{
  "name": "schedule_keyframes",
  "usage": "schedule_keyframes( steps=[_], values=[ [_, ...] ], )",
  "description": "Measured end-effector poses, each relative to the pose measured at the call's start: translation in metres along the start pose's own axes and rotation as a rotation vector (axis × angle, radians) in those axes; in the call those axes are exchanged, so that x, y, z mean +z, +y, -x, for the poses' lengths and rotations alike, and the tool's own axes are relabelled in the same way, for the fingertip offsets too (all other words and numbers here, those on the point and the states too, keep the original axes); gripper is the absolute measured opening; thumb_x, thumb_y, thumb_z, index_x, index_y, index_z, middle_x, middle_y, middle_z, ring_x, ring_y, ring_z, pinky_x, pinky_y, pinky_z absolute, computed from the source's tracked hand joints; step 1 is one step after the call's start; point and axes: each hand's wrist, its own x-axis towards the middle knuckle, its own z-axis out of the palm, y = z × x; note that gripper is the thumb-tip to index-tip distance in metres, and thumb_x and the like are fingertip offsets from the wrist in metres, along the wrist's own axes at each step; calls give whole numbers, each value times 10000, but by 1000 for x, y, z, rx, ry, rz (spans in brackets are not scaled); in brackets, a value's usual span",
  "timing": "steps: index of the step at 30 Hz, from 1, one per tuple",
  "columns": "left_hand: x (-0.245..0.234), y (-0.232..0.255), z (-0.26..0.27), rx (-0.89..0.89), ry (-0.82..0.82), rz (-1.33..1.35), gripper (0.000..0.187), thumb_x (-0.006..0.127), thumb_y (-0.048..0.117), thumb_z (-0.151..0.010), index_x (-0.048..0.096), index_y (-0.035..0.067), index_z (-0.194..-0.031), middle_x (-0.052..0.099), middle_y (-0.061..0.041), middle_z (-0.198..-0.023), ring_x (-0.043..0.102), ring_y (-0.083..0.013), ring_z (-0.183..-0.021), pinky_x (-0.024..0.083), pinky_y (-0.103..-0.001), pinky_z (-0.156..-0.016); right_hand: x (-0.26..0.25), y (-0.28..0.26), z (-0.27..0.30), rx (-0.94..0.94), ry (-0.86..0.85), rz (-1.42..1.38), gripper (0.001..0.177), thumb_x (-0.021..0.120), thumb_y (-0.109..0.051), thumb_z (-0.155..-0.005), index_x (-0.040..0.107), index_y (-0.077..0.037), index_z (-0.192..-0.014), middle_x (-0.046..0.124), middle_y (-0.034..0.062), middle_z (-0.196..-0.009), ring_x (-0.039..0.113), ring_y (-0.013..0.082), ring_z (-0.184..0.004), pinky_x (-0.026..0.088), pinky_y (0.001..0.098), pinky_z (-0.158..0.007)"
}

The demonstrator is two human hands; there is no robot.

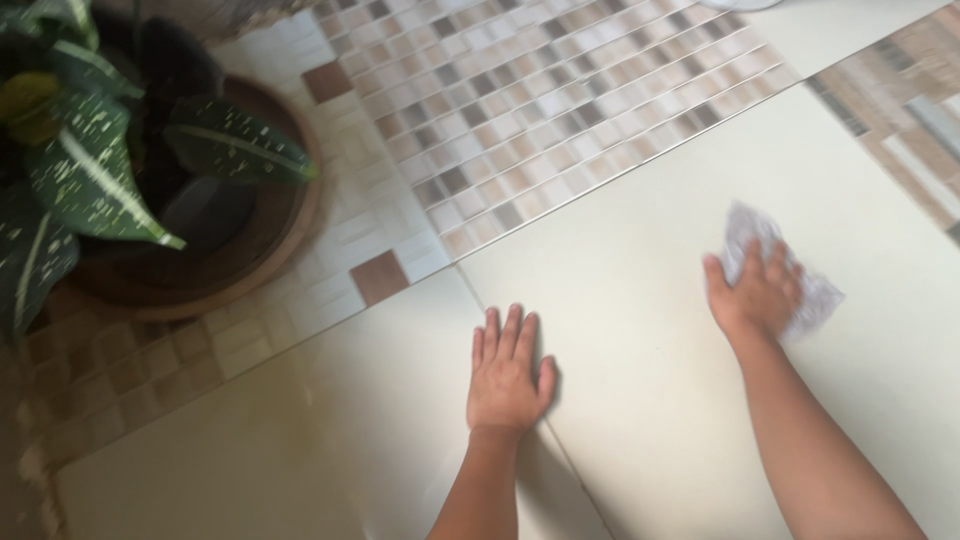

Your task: The person wipes a tiled floor with a cloth, moving from a mosaic tile section to a larger white tile section. They use a cloth to wipe the floor surface in a repetitive motion.

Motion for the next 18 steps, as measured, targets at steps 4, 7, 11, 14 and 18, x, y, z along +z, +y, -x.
schedule_keyframes(
  steps=[4,7,11,14,18],
  values=[
    [0,-1,0,5,17,10,639,538,354,-929,449,119,-1517,361,-115,-1622,207,-363,-1537,134,-495,-1251,4,-93,40,-469,62,-63,761,516,-668,-961,448,-246,-1591,335,201,-1682,284,467,-1520,203,561,-1243],
    [0,-1,-1,8,15,8,644,538,357,-925,449,125,-1519,362,-111,-1621,208,-360,-1538,130,-493,-1253,-27,-133,108,-729,-38,-79,639,560,-589,-939,526,-314,-1515,360,165,-1644,316,462,-1477,248,566,-1193],
    [0,0,0,-7,-19,0,664,537,368,-912,432,126,-1522,342,-105,-1622,181,-358,-1533,117,-489,-1239,-74,-110,175,-847,-176,-234,529,598,-542,-903,616,-338,-1391,387,107,-1621,337,446,-1485,270,566,-1176],
    [-2,1,1,-6,-12,-11,641,520,370,-936,436,133,-1525,341,-94,-1635,182,-342,-1548,117,-480,-1261,-79,-65,163,-902,-196,-209,567,634,-570,-855,622,-341,-1375,399,69,-1608,351,417,-1470,270,578,-1184],
    [-3,2,0,-20,-28,-14,647,515,368,-930,424,135,-1527,330,-93,-1632,170,-339,-1543,106,-476,-1254,-49,-24,109,-512,-20,-40,641,613,-591,-876,571,-320,-1455,362,95,-1657,237,454,-1547,180,638,-1224]
  ],
)
